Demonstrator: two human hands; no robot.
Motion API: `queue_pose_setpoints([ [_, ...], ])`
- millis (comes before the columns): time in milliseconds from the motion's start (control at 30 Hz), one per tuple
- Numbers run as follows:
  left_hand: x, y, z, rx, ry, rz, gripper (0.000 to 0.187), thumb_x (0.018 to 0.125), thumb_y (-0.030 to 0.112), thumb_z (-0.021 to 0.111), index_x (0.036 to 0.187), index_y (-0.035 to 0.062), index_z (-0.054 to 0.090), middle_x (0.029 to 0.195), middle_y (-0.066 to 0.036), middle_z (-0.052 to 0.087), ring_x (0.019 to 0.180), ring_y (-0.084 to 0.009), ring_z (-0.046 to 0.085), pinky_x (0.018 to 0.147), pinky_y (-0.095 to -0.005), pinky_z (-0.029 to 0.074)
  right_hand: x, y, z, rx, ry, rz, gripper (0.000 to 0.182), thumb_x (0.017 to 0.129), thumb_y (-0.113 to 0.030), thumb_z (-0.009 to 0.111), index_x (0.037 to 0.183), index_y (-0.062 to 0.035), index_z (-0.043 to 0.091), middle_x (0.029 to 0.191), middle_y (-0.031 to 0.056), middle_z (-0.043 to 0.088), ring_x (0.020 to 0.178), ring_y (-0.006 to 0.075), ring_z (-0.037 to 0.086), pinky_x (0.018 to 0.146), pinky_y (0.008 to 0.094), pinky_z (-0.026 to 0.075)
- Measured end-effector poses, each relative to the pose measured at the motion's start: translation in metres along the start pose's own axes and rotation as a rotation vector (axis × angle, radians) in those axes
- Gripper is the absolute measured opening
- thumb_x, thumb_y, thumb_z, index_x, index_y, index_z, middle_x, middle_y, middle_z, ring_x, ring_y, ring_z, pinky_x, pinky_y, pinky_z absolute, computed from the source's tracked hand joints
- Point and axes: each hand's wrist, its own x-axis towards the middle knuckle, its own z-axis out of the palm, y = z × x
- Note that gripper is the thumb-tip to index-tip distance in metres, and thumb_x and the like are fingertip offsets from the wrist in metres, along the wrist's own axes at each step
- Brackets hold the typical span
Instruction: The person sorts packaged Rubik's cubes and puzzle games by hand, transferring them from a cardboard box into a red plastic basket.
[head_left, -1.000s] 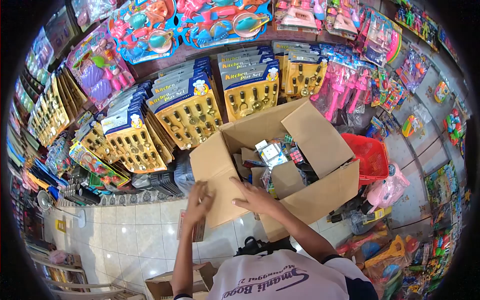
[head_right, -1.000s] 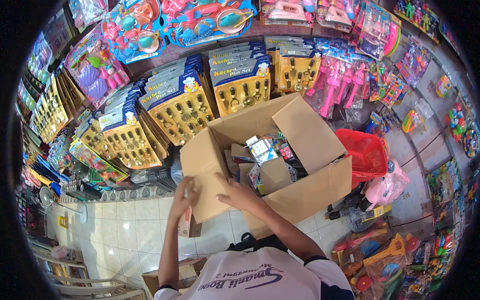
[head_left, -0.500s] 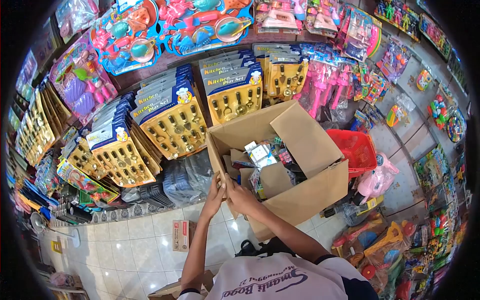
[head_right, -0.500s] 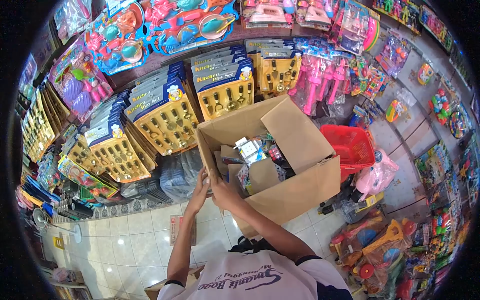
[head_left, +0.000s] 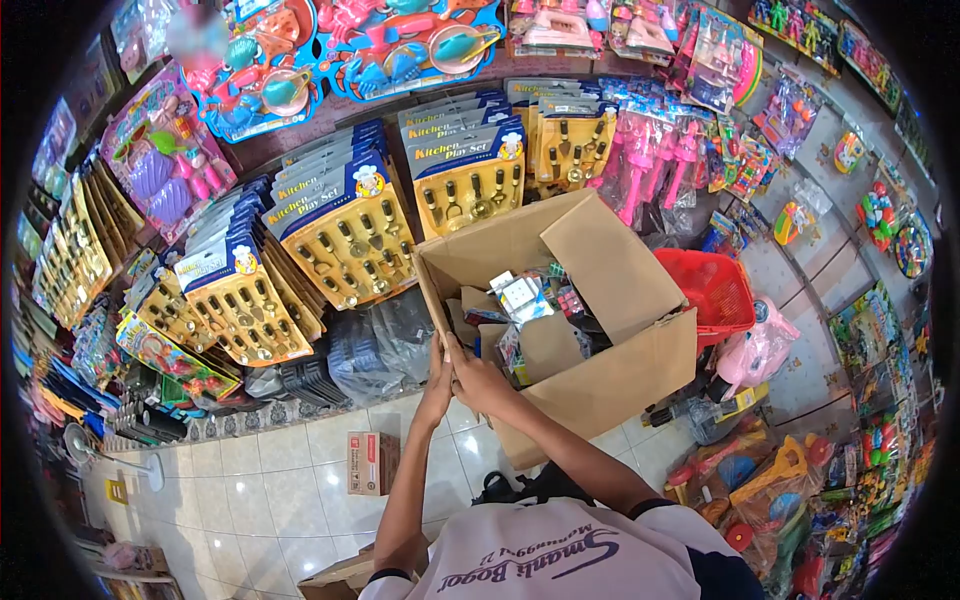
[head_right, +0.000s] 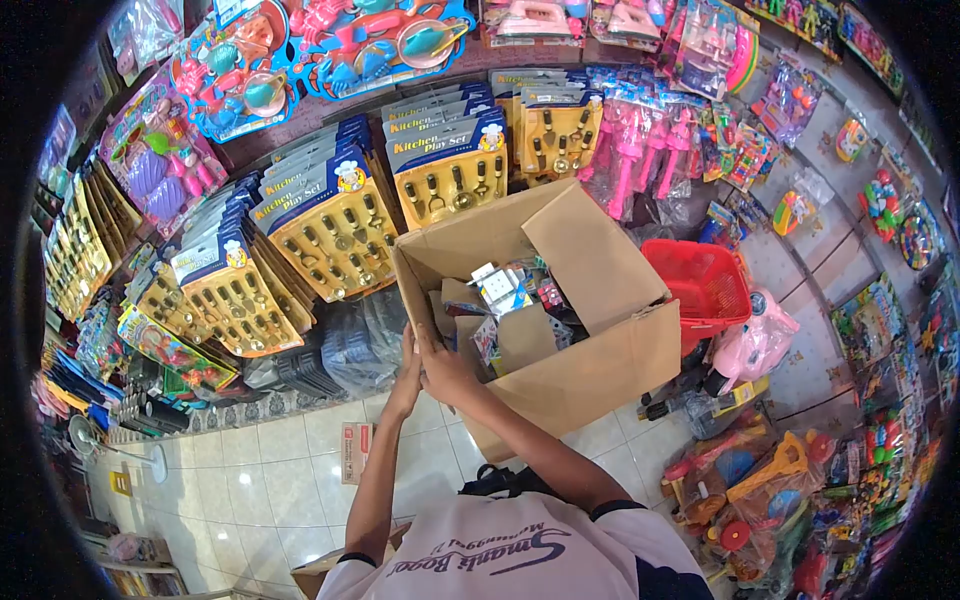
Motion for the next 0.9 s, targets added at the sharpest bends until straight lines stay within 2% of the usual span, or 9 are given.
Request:
queue_pose_setpoints([
  [100,-0.003,0.007,0.006,-0.032,-0.017,-0.016,0.080,0.092,0.061,0.036,0.149,0.0183,-0.001,0.154,-0.012,0.004,0.141,-0.0312,0.009,0.105,-0.0479,0.032,-0.003,0.003,-0.003,0.108,0.051,-0.038,0.079,0.078,-0.014,0.060,0.142,0.0019,0.016,0.115,0.0336,0.052,0.096,0.0456,0.058,0.079,0.0495,0.049],
  [133,0.000,0.003,0.006,-0.098,0.023,0.034,0.073,0.097,0.042,0.041,0.147,0.0039,0.004,0.151,-0.018,0.012,0.140,-0.0277,0.014,0.111,-0.0341,0.018,-0.004,0.005,-0.008,0.162,0.004,-0.031,0.078,0.079,-0.017,0.061,0.141,0.0006,0.018,0.114,0.0327,0.053,0.096,0.0446,0.058,0.080,0.0489,0.048],
  [300,0.000,0.003,0.009,0.262,0.150,0.104,0.078,0.091,0.040,0.053,0.143,-0.0051,0.016,0.144,-0.029,0.023,0.137,-0.0358,0.022,0.110,-0.0369,0.019,-0.021,0.006,-0.059,0.190,-0.231,0.022,0.065,0.084,-0.030,0.062,0.136,-0.0031,0.033,0.110,0.0286,0.057,0.096,0.0394,0.060,0.081,0.0437,0.048],
  [367,-0.004,0.012,0.013,0.434,0.205,0.138,0.078,0.090,0.039,0.054,0.142,-0.0065,0.018,0.143,-0.030,0.024,0.136,-0.0393,0.022,0.110,-0.0377,0.019,-0.035,0.007,-0.082,0.150,-0.131,0.011,0.053,0.085,-0.030,0.061,0.126,-0.0001,0.046,0.108,0.0265,0.059,0.096,0.0387,0.059,0.084,0.0413,0.047],
  [533,-0.014,0.036,0.035,0.683,0.392,0.132,0.070,0.086,0.040,0.059,0.141,0.0083,0.031,0.144,-0.025,0.026,0.137,-0.0418,0.017,0.107,-0.0569,0.013,-0.075,0.035,-0.140,0.073,0.167,-0.010,0.044,0.084,-0.024,0.062,0.118,0.0011,0.054,0.110,0.0245,0.059,0.102,0.0395,0.056,0.090,0.0426,0.044],
  [633,-0.005,0.053,0.059,0.833,0.410,0.231,0.065,0.085,0.039,0.060,0.138,0.0075,0.036,0.145,-0.023,0.026,0.136,-0.0423,0.017,0.105,-0.0609,0.012,-0.089,0.064,-0.183,-0.008,0.286,0.018,0.040,0.082,-0.021,0.063,0.115,0.0005,0.056,0.110,0.0218,0.060,0.104,0.0375,0.055,0.091,0.0421,0.042],
  [767,0.026,0.082,0.110,0.758,0.184,0.441,0.045,0.085,0.028,0.061,0.121,0.0040,0.049,0.128,-0.021,0.047,0.120,-0.0367,0.044,0.097,-0.0472,0.034,-0.103,0.122,-0.234,-0.279,0.464,0.038,0.038,0.079,-0.019,0.064,0.113,-0.0013,0.056,0.113,0.0185,0.058,0.109,0.0346,0.052,0.094,0.0410,0.040],
  [800,0.039,0.084,0.128,0.741,0.152,0.529,0.038,0.086,0.025,0.060,0.116,0.0017,0.052,0.107,-0.019,0.058,0.099,-0.0342,0.057,0.085,-0.0403,0.043,-0.104,0.136,-0.246,-0.352,0.496,0.074,0.041,0.079,-0.019,0.064,0.115,-0.0017,0.054,0.116,0.0189,0.056,0.111,0.0350,0.051,0.094,0.0412,0.039],
  [900,0.082,0.071,0.174,0.480,-0.128,0.204,0.042,0.087,0.029,0.061,0.116,0.0001,0.051,0.096,-0.019,0.062,0.087,-0.0343,0.061,0.079,-0.0402,0.046,-0.114,0.174,-0.272,-0.500,0.538,0.183,0.047,0.080,-0.020,0.064,0.122,-0.0033,0.050,0.123,0.0202,0.051,0.114,0.0362,0.048,0.096,0.0416,0.038],
])
